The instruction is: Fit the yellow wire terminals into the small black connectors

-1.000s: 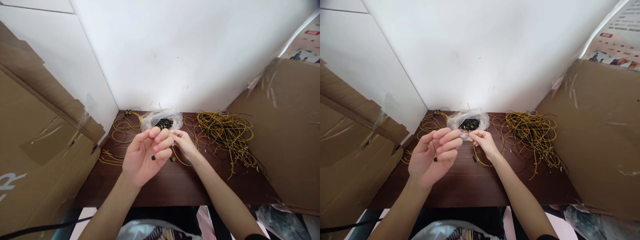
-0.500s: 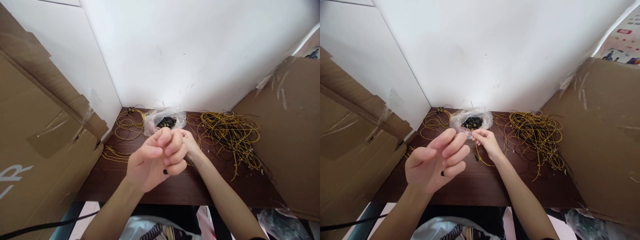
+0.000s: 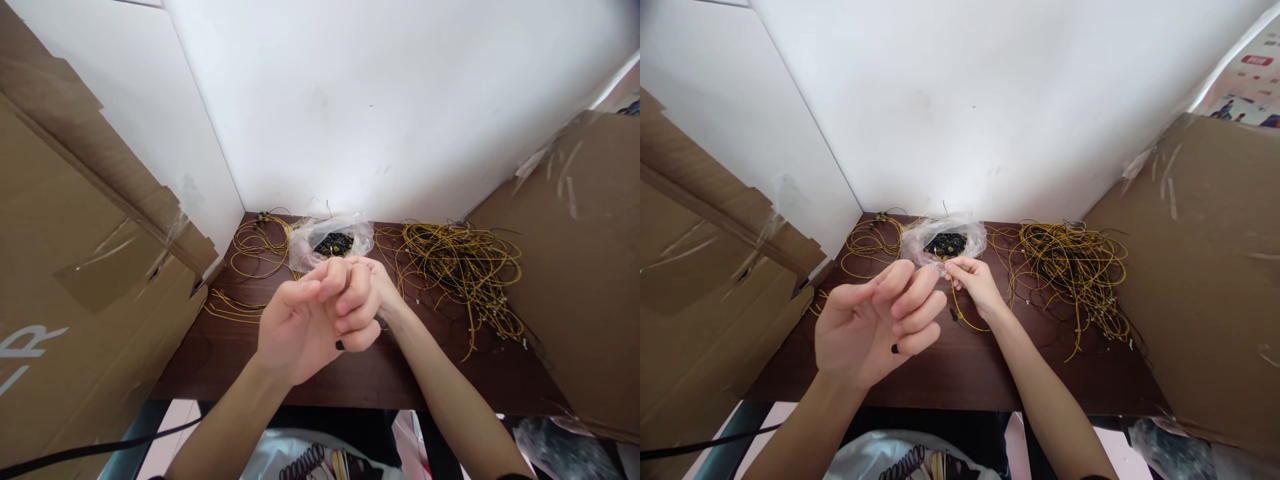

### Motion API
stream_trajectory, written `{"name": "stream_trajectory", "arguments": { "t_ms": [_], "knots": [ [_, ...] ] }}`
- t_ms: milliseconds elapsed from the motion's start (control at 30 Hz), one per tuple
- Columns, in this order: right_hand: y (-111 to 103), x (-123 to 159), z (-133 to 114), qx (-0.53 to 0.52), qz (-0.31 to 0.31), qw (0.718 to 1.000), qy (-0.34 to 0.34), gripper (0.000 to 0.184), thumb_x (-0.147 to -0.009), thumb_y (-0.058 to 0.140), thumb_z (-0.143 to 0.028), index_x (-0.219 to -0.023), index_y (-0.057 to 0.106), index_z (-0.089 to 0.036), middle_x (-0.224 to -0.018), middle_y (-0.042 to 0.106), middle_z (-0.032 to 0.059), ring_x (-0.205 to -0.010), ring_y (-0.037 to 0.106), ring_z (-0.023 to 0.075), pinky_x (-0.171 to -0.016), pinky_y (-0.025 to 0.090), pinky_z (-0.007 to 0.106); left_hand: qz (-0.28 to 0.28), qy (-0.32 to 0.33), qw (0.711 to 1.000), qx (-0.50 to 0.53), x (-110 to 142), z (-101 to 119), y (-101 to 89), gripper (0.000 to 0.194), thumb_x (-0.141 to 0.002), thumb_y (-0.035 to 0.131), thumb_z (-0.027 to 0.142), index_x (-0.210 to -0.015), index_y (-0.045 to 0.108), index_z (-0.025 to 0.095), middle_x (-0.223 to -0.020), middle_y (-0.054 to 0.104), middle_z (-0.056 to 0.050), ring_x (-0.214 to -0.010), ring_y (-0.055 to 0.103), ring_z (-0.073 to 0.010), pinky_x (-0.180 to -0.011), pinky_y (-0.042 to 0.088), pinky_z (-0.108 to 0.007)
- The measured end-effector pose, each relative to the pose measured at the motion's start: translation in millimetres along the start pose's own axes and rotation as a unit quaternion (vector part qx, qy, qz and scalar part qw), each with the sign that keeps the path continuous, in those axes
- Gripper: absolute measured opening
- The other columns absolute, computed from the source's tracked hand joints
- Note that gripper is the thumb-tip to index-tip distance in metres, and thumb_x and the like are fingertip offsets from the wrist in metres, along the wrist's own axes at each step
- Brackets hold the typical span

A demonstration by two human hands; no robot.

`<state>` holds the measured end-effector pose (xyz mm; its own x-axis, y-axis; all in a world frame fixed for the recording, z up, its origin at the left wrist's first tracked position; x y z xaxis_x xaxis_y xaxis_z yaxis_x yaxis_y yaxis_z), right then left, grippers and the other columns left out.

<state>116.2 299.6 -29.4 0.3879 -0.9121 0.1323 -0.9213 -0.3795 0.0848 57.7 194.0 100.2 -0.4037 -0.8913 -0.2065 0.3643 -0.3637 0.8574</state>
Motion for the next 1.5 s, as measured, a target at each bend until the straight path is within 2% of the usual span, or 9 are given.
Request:
{"name": "stream_trajectory", "arguments": {
  "t_ms": [200,300,400,467,667,933,1167,1300,1500],
  "knots": [
    [-3.2,1.8,-0.5,-0.036,0.033,0.999,0.014,0.017,-0.065,0.073,-0.034,-0.071,0.068,-0.019,-0.066,0.064,-0.0007,-0.059,0.053,0.0108,-0.058,0.043,0.026,0.022,0.008,0.999,-0.023,-1.7,4.9,-5.6,0.029,-0.075,0.056,0.029,-0.061,0.033,0.017,-0.063,0.03,0.002,-0.053,0.03,-0.0074,-0.045,0.03,-0.018],
    [-1.0,-1.1,-2.1,-0.061,0.015,0.998,-0.011,0.022,-0.066,0.075,-0.038,-0.072,0.068,-0.018,-0.064,0.062,-0.001,-0.055,0.049,0.0085,-0.054,0.039,0.025,0.024,0.063,0.99,-0.122,-3.5,18.4,-12.5,0.02,-0.076,0.058,0.028,-0.066,0.045,0.017,-0.065,0.036,0.002,-0.055,0.034,-0.0081,-0.047,0.032,-0.02],
    [-1.2,-3.3,-3.5,-0.066,0.006,0.997,-0.033,0.026,-0.065,0.076,-0.04,-0.073,0.068,-0.017,-0.061,0.061,-0.0012,-0.051,0.044,0.0073,-0.05,0.034,0.024,0.036,0.174,0.942,-0.286,-0.4,42.5,-20.0,0.004,-0.077,0.061,0.018,-0.078,0.057,0.017,-0.073,0.045,-0.001,-0.061,0.041,-0.0093,-0.053,0.036,-0.022],
    [-1.9,-4.3,-2.5,-0.067,0.005,0.997,-0.034,0.027,-0.065,0.076,-0.041,-0.075,0.069,-0.017,-0.061,0.061,-0.0009,-0.05,0.043,0.0072,-0.049,0.033,0.023,0.055,0.236,0.899,-0.364,4.6,55.9,-23.6,0.006,-0.077,0.063,0.015,-0.082,0.06,0.018,-0.077,0.048,-0.002,-0.065,0.044,-0.0102,-0.055,0.038,-0.023],
    [-1.9,-4.6,-1.2,-0.075,0.005,0.997,-0.033,0.027,-0.064,0.077,-0.04,-0.075,0.069,-0.017,-0.06,0.061,-0.0008,-0.05,0.044,0.007,-0.049,0.033,0.023,0.103,0.315,0.83,-0.448,17.7,69.5,-22.2,0.01,-0.076,0.066,0.011,-0.079,0.061,0.02,-0.074,0.049,-0.002,-0.071,0.048,-0.013,-0.06,0.041,-0.025],
    [-0.5,-3.6,-2.4,-0.074,0.007,0.997,-0.026,0.027,-0.063,0.078,-0.04,-0.074,0.069,-0.016,-0.06,0.061,-0.0008,-0.05,0.044,0.0062,-0.05,0.033,0.022,0.087,0.325,0.805,-0.488,21.0,63.7,-13.4,0.013,-0.076,0.064,0.007,-0.082,0.061,0.019,-0.076,0.054,-0.003,-0.071,0.048,-0.013,-0.056,0.04,-0.024],
    [-1.8,-4.7,-0.6,-0.073,0.009,0.997,-0.028,0.027,-0.064,0.077,-0.04,-0.075,0.069,-0.017,-0.061,0.063,-0.0003,-0.05,0.045,0.0073,-0.05,0.034,0.023,0.119,0.319,0.787,-0.514,20.9,66.3,-20.0,0.009,-0.074,0.068,0.01,-0.076,0.068,0.018,-0.075,0.058,-0.004,-0.065,0.05,-0.0116,-0.055,0.037,-0.024],
    [-1.4,-3.4,-3.0,-0.062,0.015,0.998,-0.028,0.028,-0.064,0.077,-0.041,-0.074,0.069,-0.017,-0.06,0.062,-0.0004,-0.05,0.044,0.0079,-0.049,0.033,0.024,0.163,0.293,0.783,-0.524,13.0,68.1,-41.6,0.005,-0.071,0.073,0.014,-0.073,0.071,0.018,-0.076,0.063,-0.005,-0.068,0.054,-0.013,-0.059,0.039,-0.026],
    [-1.6,-2.2,-7.1,-0.04,0.021,0.998,-0.047,0.026,-0.065,0.077,-0.041,-0.074,0.069,-0.017,-0.059,0.062,-0.0001,-0.049,0.044,0.0076,-0.05,0.034,0.024,0.251,0.166,0.77,-0.562,3.5,59.4,-96.7,0.014,-0.075,0.071,0.031,-0.078,0.073,0.018,-0.076,0.068,-0.004,-0.06,0.051,-0.0116,-0.056,0.039,-0.024]
  ]
}}
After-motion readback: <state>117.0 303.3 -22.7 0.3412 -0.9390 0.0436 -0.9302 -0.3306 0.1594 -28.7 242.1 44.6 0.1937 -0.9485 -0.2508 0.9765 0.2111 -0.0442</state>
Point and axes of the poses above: each hand's wrist, its own x-axis away from the middle knuckle, its own y-axis out of the palm, z = x × y, the point moved 9 cm from there along -x, towards the middle knuckle
